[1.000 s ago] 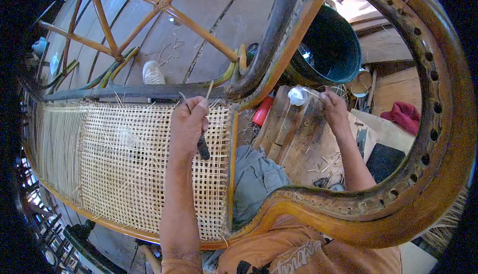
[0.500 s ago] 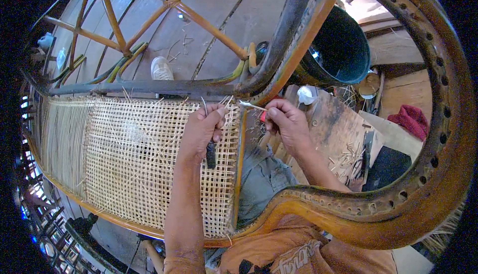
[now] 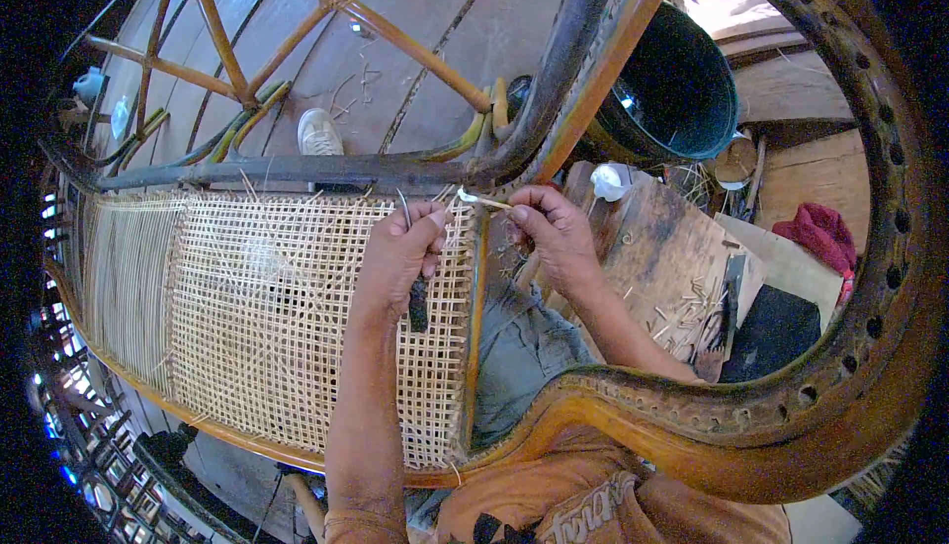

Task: Repairing or weaving the seat of a rattan chair frame with cane material.

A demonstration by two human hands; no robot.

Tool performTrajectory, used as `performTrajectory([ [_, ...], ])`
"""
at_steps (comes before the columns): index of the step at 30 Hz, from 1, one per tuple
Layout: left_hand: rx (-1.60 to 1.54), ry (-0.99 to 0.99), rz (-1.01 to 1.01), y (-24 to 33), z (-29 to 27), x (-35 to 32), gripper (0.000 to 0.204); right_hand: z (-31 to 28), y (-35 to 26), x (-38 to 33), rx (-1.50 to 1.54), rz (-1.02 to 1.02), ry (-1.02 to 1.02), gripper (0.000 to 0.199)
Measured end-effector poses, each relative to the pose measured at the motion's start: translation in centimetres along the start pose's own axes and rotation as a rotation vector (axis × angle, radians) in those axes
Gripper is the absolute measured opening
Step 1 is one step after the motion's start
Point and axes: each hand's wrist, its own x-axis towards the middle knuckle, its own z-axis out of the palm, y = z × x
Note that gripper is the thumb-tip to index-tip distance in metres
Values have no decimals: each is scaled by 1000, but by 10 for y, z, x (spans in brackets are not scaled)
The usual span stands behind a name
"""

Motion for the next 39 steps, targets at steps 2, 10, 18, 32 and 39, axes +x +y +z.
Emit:
performTrajectory([
  [2,9,1,-1,1,1,-1,18,-1,-1,-1,-18,3,8,13],
  [10,4,10,10,-1,2,-1,21,5,5,-2,-52,57,38,12],
  [18,12,5,17,-2,2,-2,21,9,7,-3,64,46,95,11],
  [32,67,-1,8,-1,2,-2,20,16,15,-3,194,74,102,11],
  [39,157,58,30,5,5,-7,21,-26,-13,-34,193,16,281,8],
])
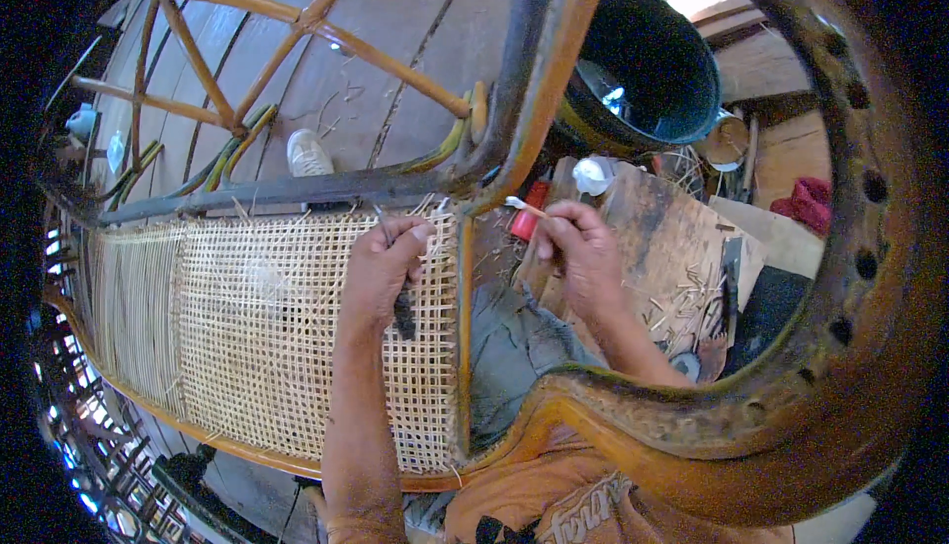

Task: Repairing or weaving the seat of a rattan chair frame with cane material.

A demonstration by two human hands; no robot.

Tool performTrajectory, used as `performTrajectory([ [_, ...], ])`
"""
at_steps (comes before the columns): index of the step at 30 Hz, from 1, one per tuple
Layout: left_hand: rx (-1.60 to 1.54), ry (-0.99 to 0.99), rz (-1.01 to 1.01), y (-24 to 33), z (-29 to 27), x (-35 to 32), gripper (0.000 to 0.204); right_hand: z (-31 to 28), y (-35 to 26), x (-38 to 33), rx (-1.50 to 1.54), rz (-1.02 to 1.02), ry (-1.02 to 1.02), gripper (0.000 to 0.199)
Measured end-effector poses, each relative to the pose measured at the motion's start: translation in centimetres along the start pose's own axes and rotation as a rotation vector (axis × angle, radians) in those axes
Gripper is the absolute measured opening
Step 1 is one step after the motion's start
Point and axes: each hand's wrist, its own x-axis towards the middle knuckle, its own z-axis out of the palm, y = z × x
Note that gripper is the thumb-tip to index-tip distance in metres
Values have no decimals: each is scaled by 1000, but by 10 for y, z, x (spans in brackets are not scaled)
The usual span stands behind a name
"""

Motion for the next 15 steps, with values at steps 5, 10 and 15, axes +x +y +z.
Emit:
performTrajectory([
  [5,289,55,107,4,0,4,24,-78,-47,20,-592,-274,212,10],
  [10,675,97,256,1,-6,10,25,-93,-45,62,-1327,-644,100,14],
  [15,1183,119,504,1,-10,15,19,-80,-38,70,-1395,-712,67,23],
])
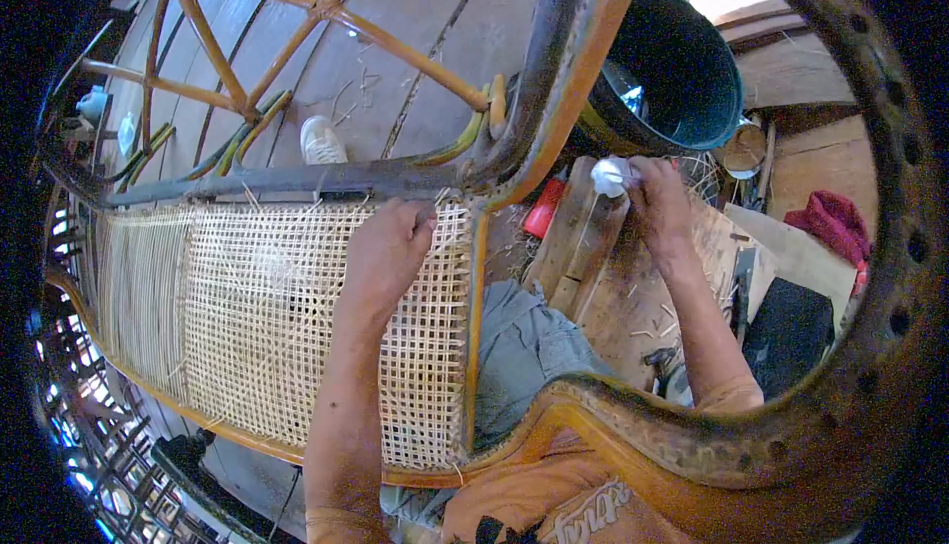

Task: Repairing or weaving the seat of a rattan chair frame with cane material.

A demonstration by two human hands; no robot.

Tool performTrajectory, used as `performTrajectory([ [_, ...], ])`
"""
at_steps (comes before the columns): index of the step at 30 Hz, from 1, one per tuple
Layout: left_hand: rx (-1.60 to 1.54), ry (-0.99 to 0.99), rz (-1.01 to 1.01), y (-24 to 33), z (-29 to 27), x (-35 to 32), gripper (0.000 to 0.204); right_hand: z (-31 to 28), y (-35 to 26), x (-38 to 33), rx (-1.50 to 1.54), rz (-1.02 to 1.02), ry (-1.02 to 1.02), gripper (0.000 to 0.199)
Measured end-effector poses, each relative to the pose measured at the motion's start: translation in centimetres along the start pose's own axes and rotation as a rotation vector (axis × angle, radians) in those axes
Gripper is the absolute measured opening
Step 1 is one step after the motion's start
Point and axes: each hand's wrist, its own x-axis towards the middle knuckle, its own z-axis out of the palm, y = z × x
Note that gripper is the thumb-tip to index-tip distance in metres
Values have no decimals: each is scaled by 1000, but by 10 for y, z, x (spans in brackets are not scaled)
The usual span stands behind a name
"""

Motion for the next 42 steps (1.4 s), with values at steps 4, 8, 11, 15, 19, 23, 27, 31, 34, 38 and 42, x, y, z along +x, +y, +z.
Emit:
performTrajectory([
  [4,116,-61,91,3,-2,4,15,-14,-9,-10,100,5,117,23],
  [8,199,-96,136,10,-3,11,14,-29,-17,-27,153,174,35,21],
  [11,235,-111,160,12,-5,17,14,-30,-20,-33,138,94,50,19],
  [15,284,-136,200,16,-7,19,17,-27,-19,-37,160,92,45,17],
  [19,281,-149,223,20,-6,19,15,-26,-27,-35,163,101,17,15],
  [23,283,-114,221,28,-1,28,13,-18,-59,-24,248,9,-36,15],
  [27,56,4,186,28,-7,29,15,2,-111,-9,324,-99,-242,15],
  [31,-201,269,-24,14,-31,15,32,23,-149,7,376,-68,-474,16],
  [34,-41,68,-226,-1,-47,-9,33,40,-160,18,297,-90,-505,14],
  [38,82,-308,-332,-10,-43,-46,31,55,-157,24,162,-226,-479,14],
  [42,-24,-301,-298,-20,-30,-58,34,62,-148,18,149,-251,-413,14],
])
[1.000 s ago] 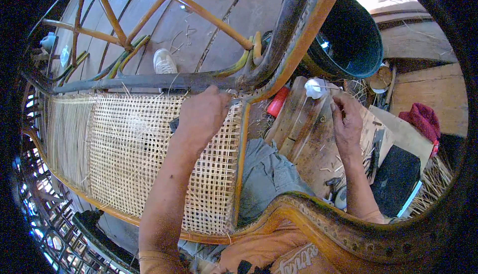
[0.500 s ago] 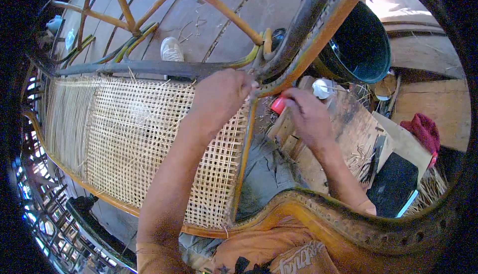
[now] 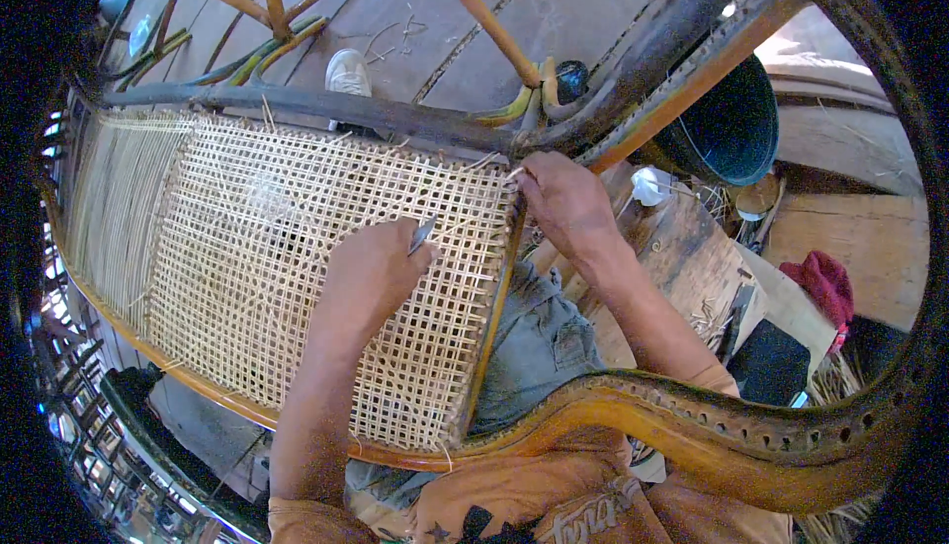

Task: Repairing or weaving the seat of a rattan chair frame with cane material.

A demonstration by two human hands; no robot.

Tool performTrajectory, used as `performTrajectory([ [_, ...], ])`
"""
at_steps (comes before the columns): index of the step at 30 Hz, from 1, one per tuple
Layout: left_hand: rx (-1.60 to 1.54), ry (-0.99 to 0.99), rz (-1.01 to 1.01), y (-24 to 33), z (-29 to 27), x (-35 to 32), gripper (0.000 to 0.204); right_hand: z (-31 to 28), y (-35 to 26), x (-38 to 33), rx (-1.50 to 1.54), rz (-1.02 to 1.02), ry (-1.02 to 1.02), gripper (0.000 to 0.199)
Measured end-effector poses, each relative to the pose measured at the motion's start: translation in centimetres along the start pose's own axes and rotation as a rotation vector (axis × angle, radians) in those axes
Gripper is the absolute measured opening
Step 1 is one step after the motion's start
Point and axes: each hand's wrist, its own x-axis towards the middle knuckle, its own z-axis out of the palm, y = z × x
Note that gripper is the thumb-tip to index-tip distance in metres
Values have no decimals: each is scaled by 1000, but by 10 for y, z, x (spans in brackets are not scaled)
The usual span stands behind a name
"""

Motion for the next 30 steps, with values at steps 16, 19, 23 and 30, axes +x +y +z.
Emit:
performTrajectory([
  [16,-139,-35,46,-40,3,-13,30,0,-5,6,22,135,-194,14],
  [19,-180,-132,15,-63,-7,-33,31,-2,-4,12,59,97,-230,14],
  [23,-215,-140,-2,-76,-11,-54,30,-7,-1,14,61,78,-294,11],
  [30,-351,-219,-104,-88,-15,-70,32,-7,13,-8,-31,-123,-254,22],
])
